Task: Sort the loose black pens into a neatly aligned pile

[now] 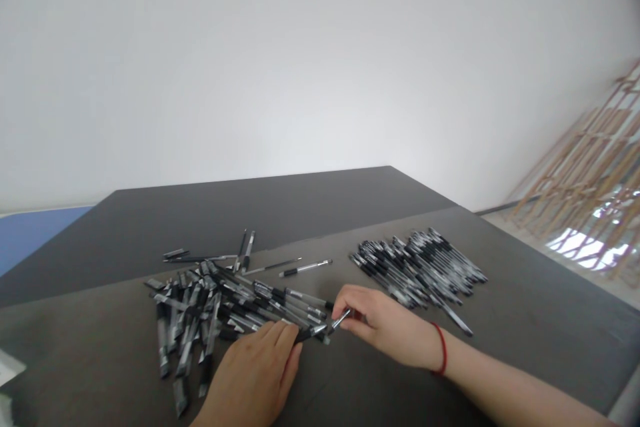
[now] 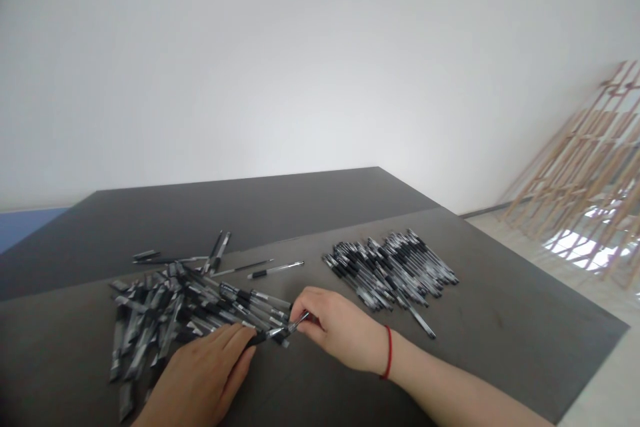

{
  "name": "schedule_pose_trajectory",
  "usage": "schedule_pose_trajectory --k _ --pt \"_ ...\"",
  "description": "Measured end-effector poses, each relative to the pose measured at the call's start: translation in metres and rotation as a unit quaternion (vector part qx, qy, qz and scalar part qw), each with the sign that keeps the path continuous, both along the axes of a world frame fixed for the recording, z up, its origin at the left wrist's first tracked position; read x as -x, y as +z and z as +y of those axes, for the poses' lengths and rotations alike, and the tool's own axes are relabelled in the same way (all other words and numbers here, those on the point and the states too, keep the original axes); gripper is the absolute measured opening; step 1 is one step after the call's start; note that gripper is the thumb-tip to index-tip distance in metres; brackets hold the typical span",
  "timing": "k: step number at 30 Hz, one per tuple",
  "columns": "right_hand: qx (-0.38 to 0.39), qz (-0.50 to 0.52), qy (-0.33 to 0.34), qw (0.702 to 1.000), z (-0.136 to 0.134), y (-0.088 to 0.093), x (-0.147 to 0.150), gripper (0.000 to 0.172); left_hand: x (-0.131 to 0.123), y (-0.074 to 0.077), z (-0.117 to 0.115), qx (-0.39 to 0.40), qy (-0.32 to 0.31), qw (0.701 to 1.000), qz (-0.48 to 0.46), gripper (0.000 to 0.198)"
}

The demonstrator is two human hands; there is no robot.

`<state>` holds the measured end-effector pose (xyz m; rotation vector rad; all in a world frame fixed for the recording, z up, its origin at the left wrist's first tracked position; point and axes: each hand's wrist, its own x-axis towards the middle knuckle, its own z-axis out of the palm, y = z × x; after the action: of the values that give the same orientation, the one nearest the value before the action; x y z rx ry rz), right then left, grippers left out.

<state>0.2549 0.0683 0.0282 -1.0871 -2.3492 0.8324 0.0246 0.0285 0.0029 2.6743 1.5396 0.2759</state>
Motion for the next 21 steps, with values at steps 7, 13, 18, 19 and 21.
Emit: schedule_pose_trajectory --k 7,13,18,19,21 --pt "0.004 0.025 -0.018 1.0 -0.004 -0.006 0.007 0.013 0.0 0.001 0.001 -0.008 -0.001 1.0 0.003 0.023" --pt "0.013 0.028 -0.019 0.999 -0.005 -0.011 0.008 0.011 0.0 0.0 0.0 -0.022 0.001 1.0 0.0 0.024" --pt "0.032 0.042 -0.034 0.998 -0.002 -0.015 0.009 0.01 0.0 0.002 0.001 -0.013 0.004 1.0 0.007 0.024" --pt "0.038 0.043 -0.04 0.998 -0.001 -0.015 0.008 0.01 0.0 0.002 0.001 -0.007 0.005 1.0 0.008 0.024" --pt "0.048 0.047 -0.05 0.997 0.0 -0.016 0.006 0.01 -0.001 0.003 0.001 0.003 0.008 1.0 0.008 0.024"
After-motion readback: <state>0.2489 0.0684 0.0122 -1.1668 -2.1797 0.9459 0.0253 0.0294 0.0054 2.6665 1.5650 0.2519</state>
